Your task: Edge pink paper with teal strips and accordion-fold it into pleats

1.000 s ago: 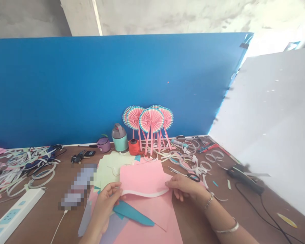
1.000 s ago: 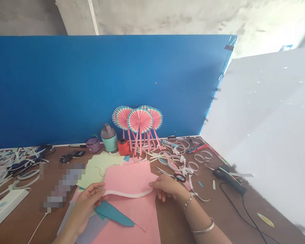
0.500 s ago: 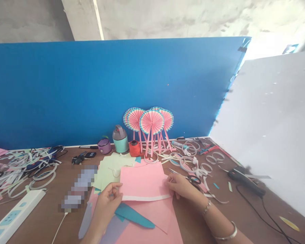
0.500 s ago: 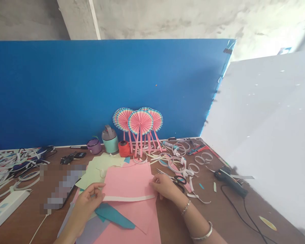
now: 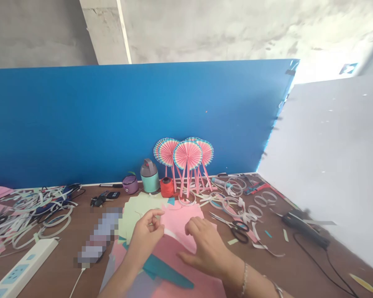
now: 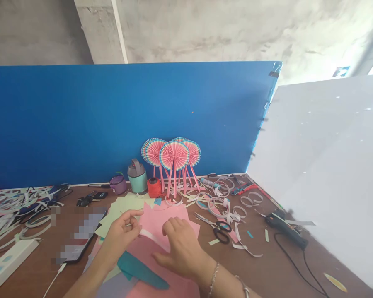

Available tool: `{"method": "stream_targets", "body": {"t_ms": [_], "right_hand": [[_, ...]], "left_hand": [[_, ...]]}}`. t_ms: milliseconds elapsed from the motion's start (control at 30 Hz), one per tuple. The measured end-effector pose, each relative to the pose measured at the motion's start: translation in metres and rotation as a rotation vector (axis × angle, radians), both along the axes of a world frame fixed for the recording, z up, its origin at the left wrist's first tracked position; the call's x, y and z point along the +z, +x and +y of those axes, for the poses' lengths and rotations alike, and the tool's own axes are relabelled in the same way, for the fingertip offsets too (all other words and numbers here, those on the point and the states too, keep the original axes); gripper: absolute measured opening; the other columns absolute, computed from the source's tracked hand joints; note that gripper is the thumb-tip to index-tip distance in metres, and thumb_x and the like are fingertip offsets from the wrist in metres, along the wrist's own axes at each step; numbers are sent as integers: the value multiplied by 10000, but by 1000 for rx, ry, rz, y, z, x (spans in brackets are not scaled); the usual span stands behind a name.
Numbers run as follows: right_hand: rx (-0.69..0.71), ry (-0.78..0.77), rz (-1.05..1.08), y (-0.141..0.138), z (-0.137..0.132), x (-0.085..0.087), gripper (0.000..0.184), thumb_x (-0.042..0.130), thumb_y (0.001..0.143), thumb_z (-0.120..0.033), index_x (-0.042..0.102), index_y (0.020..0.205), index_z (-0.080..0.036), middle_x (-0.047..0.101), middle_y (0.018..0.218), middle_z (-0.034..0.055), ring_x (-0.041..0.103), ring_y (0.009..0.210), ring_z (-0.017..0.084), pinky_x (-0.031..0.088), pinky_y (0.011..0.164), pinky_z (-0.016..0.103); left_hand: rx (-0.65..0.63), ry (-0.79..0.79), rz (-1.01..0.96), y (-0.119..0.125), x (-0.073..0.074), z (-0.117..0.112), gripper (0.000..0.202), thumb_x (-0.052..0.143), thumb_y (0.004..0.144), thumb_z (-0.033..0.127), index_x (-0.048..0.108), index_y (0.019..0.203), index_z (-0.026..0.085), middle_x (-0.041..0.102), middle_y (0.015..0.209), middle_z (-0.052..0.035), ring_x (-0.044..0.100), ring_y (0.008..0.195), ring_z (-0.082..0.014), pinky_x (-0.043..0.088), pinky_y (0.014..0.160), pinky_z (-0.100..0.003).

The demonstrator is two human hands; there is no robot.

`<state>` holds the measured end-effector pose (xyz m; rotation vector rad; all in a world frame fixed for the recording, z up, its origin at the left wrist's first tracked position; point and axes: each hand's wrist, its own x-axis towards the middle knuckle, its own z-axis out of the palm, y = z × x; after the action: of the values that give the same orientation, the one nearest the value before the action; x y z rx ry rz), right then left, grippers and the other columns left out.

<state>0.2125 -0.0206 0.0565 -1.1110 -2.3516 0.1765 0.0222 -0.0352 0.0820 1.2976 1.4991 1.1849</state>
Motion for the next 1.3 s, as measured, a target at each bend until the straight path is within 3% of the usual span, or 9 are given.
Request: {"method": "stream_targets", "body": {"t_ms": [100, 200, 367, 500, 600, 867, 967, 1067, 1300], "right_hand": [[-7, 192, -133, -19, 3, -6, 28, 522, 736, -187, 510, 712, -181, 561, 701, 29, 478, 652, 172, 282, 586, 279], [22, 211, -219, -23, 13, -4, 97, 471, 700, -104, 504, 649, -180, 545, 625, 15, 440, 561, 139, 204, 536, 276], [-57, 162, -210, -16, 26, 20, 99, 467, 621, -94, 458, 565, -176, 493, 535, -5, 370, 487, 109, 131, 507, 273], [-160, 253, -47, -23, 32, 35, 112, 449, 640, -89, 446, 569, -175, 479, 537, -7, 371, 505, 107, 145, 517, 267], [-180, 319, 54, -33, 33, 34, 117, 441, 668, -97, 448, 584, -178, 488, 554, -3, 388, 521, 111, 162, 527, 269], [-43, 146, 173, -27, 25, 43, 167, 525, 775, -226, 470, 621, -195, 511, 559, -29, 453, 515, 105, 269, 522, 237], [-63, 231, 327, -18, 23, 57, 89, 470, 835, -214, 558, 846, -200, 592, 795, 46, 549, 736, 169, 394, 655, 274], [-74, 355, 353, -12, 20, 68, 277, 507, 837, -226, 522, 1114, -229, 538, 1145, 109, 487, 1062, 257, 386, 876, 403], [79, 156, 472, -6, 14, 75, 96, 484, 871, -202, 552, 810, -230, 611, 937, 47, 545, 943, 201, 428, 830, 360]], "left_hand": [[-41, 12, -18, 3, 1, 7, 338, 546, 634, 285, 573, 955, 184, 407, 555, 92, 508, 542, -118, 462, 626, -260], [-37, 55, 112, -8, 6, 17, 361, 543, 656, 279, 569, 1006, 191, 432, 557, 87, 544, 555, -133, 455, 606, -255], [222, 175, 456, -33, 36, 31, 228, 512, 739, 365, 602, 882, 212, 498, 527, 62, 577, 571, -157, 393, 567, -240], [-29, -27, 314, -17, 53, 31, 352, 481, 768, 512, 614, 698, 193, 626, 572, -5, 599, 586, -179, 365, 490, -235], [-118, 87, 131, 6, 50, 29, 246, 560, 734, 430, 603, 695, 191, 658, 679, -7, 630, 707, -185, 427, 590, -231], [26, 235, -2, 14, 36, 32, 157, 561, 723, 358, 551, 699, 203, 609, 648, 19, 576, 652, -153, 444, 611, -226], [16, 267, 72, 12, 40, 25, 153, 548, 746, 346, 592, 761, 201, 642, 701, 0, 587, 681, -160, 458, 633, -230], [-15, 337, 213, 16, 43, 16, 185, 515, 795, 344, 637, 808, 205, 663, 734, -14, 580, 682, -158, 459, 639, -234], [-180, 360, 331, 21, 50, 3, 183, 490, 817, 286, 643, 744, 215, 661, 695, 8, 559, 644, -137, 430, 636, -221]]}}
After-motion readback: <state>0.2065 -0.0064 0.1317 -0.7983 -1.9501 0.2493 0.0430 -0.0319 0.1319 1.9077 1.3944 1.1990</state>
